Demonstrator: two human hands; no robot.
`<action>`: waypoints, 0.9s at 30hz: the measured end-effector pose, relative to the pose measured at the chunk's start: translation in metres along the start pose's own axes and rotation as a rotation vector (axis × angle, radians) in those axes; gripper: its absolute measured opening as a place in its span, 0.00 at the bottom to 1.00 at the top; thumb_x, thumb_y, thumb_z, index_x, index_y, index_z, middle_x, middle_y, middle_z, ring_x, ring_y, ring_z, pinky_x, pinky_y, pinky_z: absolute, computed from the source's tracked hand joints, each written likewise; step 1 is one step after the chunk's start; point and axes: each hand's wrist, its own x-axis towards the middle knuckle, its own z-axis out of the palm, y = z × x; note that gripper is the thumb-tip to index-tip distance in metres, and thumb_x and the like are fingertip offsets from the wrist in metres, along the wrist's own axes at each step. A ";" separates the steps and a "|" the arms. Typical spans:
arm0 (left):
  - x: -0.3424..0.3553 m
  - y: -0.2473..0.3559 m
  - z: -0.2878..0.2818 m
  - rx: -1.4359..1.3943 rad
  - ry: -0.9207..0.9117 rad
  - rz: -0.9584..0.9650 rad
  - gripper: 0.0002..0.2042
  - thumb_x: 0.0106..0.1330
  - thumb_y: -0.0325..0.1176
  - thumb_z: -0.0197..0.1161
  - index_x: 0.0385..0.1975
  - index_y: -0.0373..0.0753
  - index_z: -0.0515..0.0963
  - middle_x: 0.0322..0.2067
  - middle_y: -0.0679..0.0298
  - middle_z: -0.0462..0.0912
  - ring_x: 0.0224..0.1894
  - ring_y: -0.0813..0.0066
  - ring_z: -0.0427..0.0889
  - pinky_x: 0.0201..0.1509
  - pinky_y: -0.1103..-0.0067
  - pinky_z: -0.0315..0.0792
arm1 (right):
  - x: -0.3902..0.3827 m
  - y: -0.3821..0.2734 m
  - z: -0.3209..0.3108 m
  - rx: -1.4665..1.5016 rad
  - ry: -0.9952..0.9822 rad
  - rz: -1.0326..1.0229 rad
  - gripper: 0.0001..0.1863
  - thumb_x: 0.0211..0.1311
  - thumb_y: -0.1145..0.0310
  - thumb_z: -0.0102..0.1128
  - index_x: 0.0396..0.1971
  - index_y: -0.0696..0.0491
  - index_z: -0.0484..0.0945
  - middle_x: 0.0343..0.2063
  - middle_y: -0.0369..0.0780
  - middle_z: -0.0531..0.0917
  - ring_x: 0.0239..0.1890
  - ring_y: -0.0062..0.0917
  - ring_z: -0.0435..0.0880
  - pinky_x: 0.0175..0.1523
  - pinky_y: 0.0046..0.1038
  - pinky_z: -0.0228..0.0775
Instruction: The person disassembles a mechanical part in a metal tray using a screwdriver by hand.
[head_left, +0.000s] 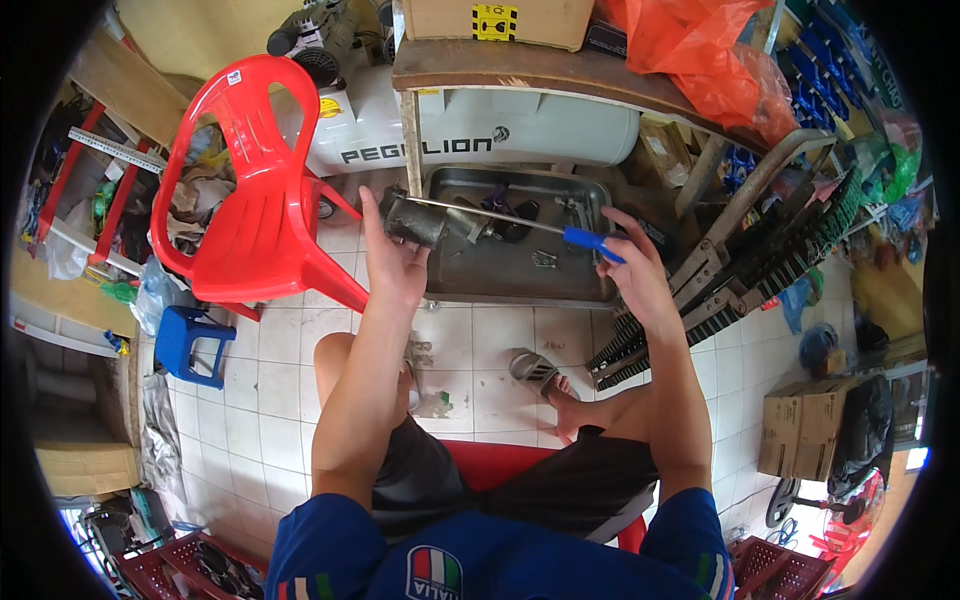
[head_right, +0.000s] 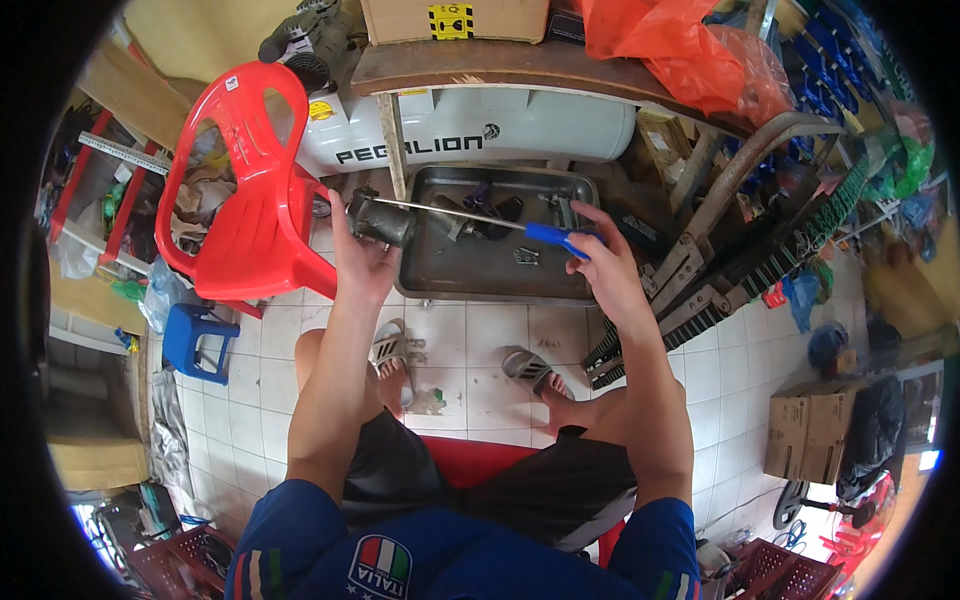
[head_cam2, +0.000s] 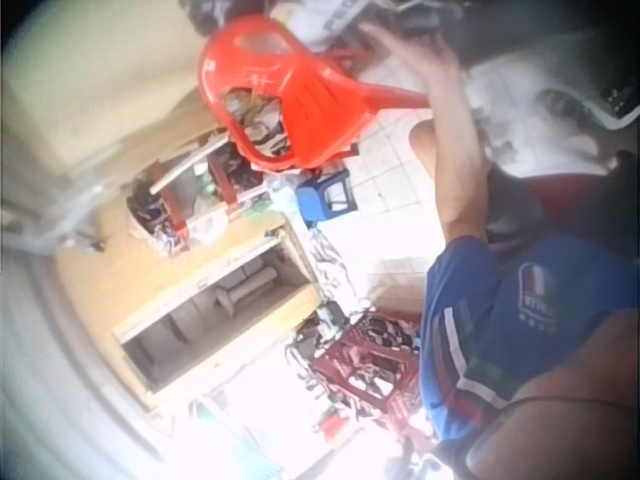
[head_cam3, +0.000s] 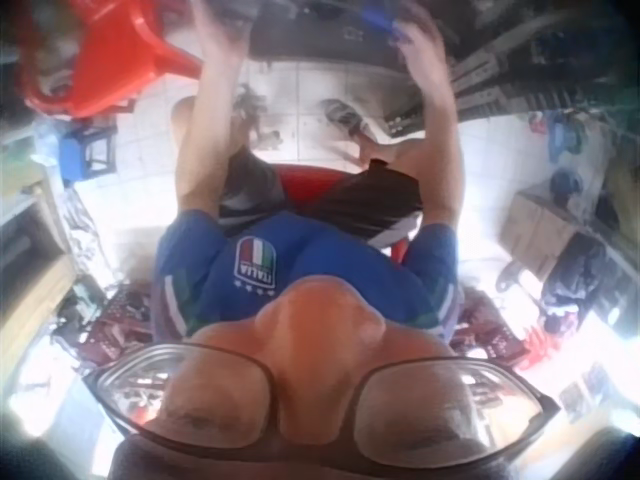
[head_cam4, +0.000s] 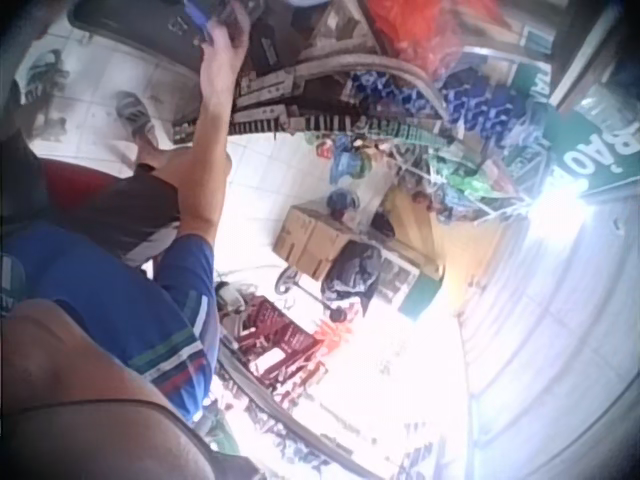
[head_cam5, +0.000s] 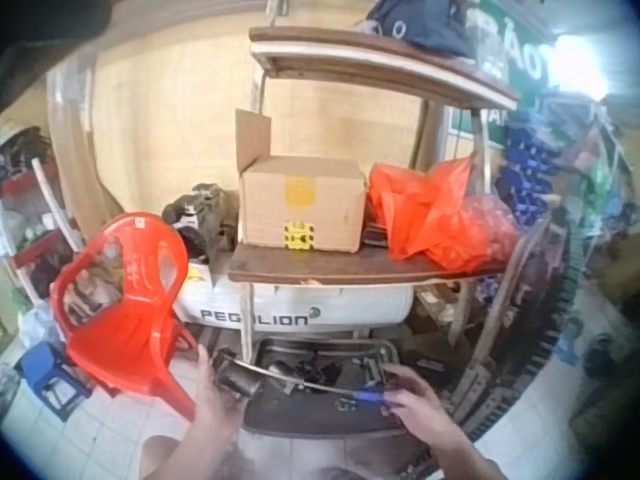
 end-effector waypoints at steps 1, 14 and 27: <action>-0.002 0.001 0.003 0.007 0.008 0.004 0.32 0.63 0.65 0.61 0.55 0.42 0.74 0.53 0.60 0.72 0.57 0.67 0.72 0.65 0.69 0.67 | 0.000 0.000 0.005 0.025 -0.014 -0.041 0.23 0.71 0.55 0.55 0.59 0.52 0.73 0.28 0.31 0.73 0.32 0.18 0.74 0.34 0.23 0.71; -0.002 0.004 0.006 0.022 -0.044 0.064 0.29 0.63 0.62 0.64 0.48 0.40 0.75 0.45 0.63 0.76 0.50 0.70 0.76 0.61 0.70 0.71 | 0.009 0.009 0.012 -0.444 0.106 0.079 0.38 0.75 0.36 0.28 0.59 0.53 0.75 0.12 0.33 0.69 0.11 0.16 0.65 0.15 0.20 0.55; -0.004 0.004 0.008 -0.028 0.046 0.026 0.25 0.65 0.59 0.64 0.48 0.43 0.75 0.41 0.65 0.77 0.48 0.73 0.77 0.55 0.73 0.74 | 0.005 0.008 0.023 0.342 0.083 0.016 0.25 0.73 0.55 0.53 0.63 0.52 0.69 0.35 0.38 0.76 0.38 0.20 0.76 0.37 0.29 0.73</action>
